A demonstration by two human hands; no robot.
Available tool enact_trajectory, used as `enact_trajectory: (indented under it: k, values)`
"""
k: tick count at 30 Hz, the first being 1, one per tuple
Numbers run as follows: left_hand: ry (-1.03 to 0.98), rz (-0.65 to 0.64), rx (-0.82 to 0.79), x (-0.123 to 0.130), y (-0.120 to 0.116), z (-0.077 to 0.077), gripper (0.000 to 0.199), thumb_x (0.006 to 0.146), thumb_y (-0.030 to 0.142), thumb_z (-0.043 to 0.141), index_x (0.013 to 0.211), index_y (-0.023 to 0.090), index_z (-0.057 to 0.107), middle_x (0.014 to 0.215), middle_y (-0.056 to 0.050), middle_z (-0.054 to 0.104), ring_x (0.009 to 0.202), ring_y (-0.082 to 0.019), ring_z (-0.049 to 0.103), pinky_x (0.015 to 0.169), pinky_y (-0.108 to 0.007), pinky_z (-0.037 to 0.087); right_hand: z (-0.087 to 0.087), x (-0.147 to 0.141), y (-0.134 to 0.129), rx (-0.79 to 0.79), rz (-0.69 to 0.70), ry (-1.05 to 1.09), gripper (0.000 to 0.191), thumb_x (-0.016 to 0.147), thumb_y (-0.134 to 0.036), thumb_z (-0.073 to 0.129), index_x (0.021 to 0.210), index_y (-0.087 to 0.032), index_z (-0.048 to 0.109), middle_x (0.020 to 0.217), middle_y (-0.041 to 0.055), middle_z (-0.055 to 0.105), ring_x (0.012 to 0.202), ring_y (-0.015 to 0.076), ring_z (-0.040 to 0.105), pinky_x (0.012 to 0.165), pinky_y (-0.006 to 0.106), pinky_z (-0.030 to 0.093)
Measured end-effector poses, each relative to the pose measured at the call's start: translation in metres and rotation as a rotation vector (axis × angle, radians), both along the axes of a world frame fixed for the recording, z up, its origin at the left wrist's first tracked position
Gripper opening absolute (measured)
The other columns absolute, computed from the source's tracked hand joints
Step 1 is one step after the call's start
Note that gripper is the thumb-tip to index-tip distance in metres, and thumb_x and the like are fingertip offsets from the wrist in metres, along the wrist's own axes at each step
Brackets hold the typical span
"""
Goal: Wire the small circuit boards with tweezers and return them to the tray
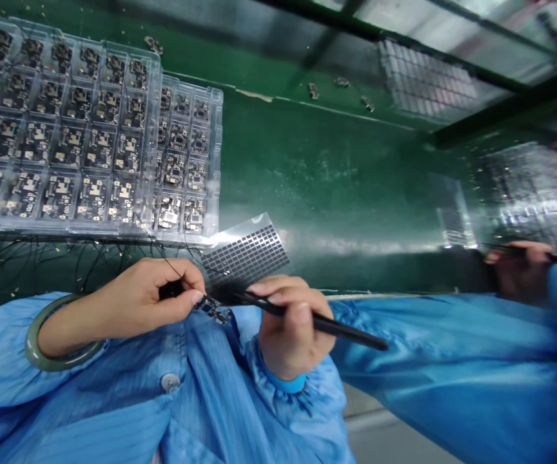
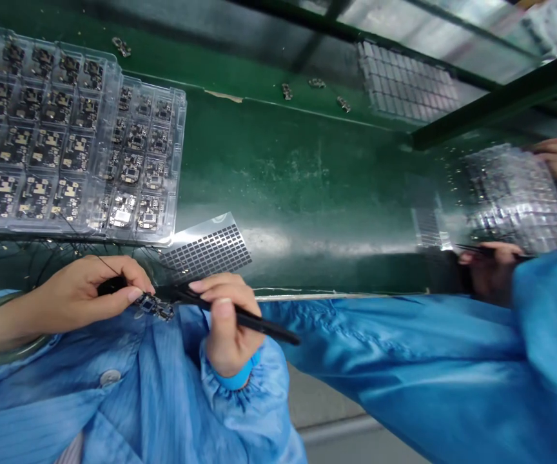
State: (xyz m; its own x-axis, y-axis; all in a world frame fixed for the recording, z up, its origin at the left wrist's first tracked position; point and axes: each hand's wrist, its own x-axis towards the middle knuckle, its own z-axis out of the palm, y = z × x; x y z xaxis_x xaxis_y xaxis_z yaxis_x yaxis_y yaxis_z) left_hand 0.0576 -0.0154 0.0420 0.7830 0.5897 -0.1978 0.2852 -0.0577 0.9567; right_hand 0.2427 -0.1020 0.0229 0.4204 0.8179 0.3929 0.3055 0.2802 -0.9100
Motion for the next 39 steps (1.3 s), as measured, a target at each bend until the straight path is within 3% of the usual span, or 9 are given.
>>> enact_trajectory:
  k: [2,5,9,13,18,22,27,34,39]
  values:
    - [-0.019,0.062,0.021,-0.001,-0.001,0.000,0.012,0.088,0.022,0.052,0.087,0.015,0.062,0.081,-0.002,0.066,0.074,-0.014,0.061,0.065,-0.022,0.047,0.001,0.001,0.000,0.032,-0.063,0.149,0.025,0.094,-0.026,0.039,0.079,-0.023,0.059,0.079,0.0021,0.065,0.071,0.0161,0.061,0.066,0.033,0.050]
    - [-0.048,0.143,0.072,-0.001,-0.002,0.000,0.012,0.089,0.021,0.052,0.087,0.015,0.061,0.081,-0.003,0.066,0.075,-0.014,0.062,0.066,-0.023,0.048,0.002,-0.001,-0.002,-0.136,0.097,0.090,0.018,0.094,-0.023,0.044,0.098,-0.023,0.062,0.097,0.0042,0.066,0.082,0.0161,0.062,0.073,0.033,0.050]
    - [-0.076,0.213,0.119,-0.001,-0.002,-0.001,0.010,0.089,0.019,0.051,0.086,0.017,0.061,0.081,-0.001,0.065,0.074,-0.012,0.062,0.068,-0.022,0.048,0.005,-0.008,-0.001,-0.265,0.267,-0.129,0.010,0.089,-0.016,0.056,0.093,-0.022,0.062,0.077,-0.0004,0.066,0.068,0.0120,0.061,0.061,0.024,0.048]
    - [-0.119,0.241,0.086,-0.003,-0.003,-0.004,0.007,0.089,0.023,0.056,0.090,0.018,0.060,0.083,-0.002,0.065,0.075,-0.014,0.063,0.067,-0.025,0.049,0.008,-0.015,0.004,-0.221,0.201,-0.192,0.008,0.087,-0.014,0.058,0.085,-0.021,0.060,0.068,-0.0015,0.063,0.058,0.0103,0.058,0.054,0.022,0.045]
    - [-0.208,0.263,0.114,-0.004,-0.006,-0.011,0.005,0.088,0.019,0.058,0.084,0.018,0.057,0.080,-0.003,0.065,0.078,-0.016,0.064,0.072,-0.028,0.051,0.010,-0.018,0.010,-0.020,0.257,-0.337,0.010,0.086,-0.011,0.057,0.090,-0.019,0.060,0.070,0.0008,0.066,0.060,0.0111,0.062,0.056,0.022,0.049]
    - [-0.364,0.305,0.295,-0.003,-0.005,-0.016,0.014,0.087,0.012,0.059,0.098,0.019,0.055,0.086,-0.003,0.066,0.081,-0.017,0.065,0.073,-0.029,0.053,0.012,-0.017,0.013,0.039,0.256,-0.391,0.011,0.085,-0.010,0.056,0.091,-0.018,0.061,0.071,0.0011,0.068,0.060,0.0113,0.063,0.056,0.022,0.051]
    - [-0.328,0.160,0.535,-0.002,0.001,-0.014,0.011,0.090,0.011,0.055,0.096,0.017,0.062,0.088,-0.005,0.071,0.086,-0.016,0.066,0.077,-0.027,0.054,0.011,-0.014,0.012,0.059,0.257,-0.476,0.013,0.085,-0.010,0.057,0.095,-0.017,0.062,0.072,0.0036,0.069,0.062,0.0136,0.066,0.058,0.024,0.053]
    - [-0.444,0.107,0.456,-0.003,0.001,-0.016,0.020,0.088,0.016,0.062,0.107,0.020,0.057,0.096,-0.006,0.072,0.097,-0.019,0.069,0.083,-0.031,0.057,0.007,0.000,0.002,0.196,0.228,-0.694,0.026,0.086,-0.014,0.059,0.112,-0.017,0.061,0.083,0.0080,0.075,0.061,0.0172,0.067,0.052,0.028,0.051]
    - [-0.543,0.122,0.487,-0.002,0.001,-0.018,0.028,0.085,0.008,0.064,0.108,0.020,0.054,0.098,-0.007,0.072,0.104,-0.020,0.067,0.092,-0.034,0.055,0.022,-0.001,0.000,0.150,0.176,-0.814,0.019,0.086,-0.014,0.061,0.104,-0.021,0.064,0.079,0.0066,0.076,0.046,0.0143,0.059,0.038,0.027,0.042]
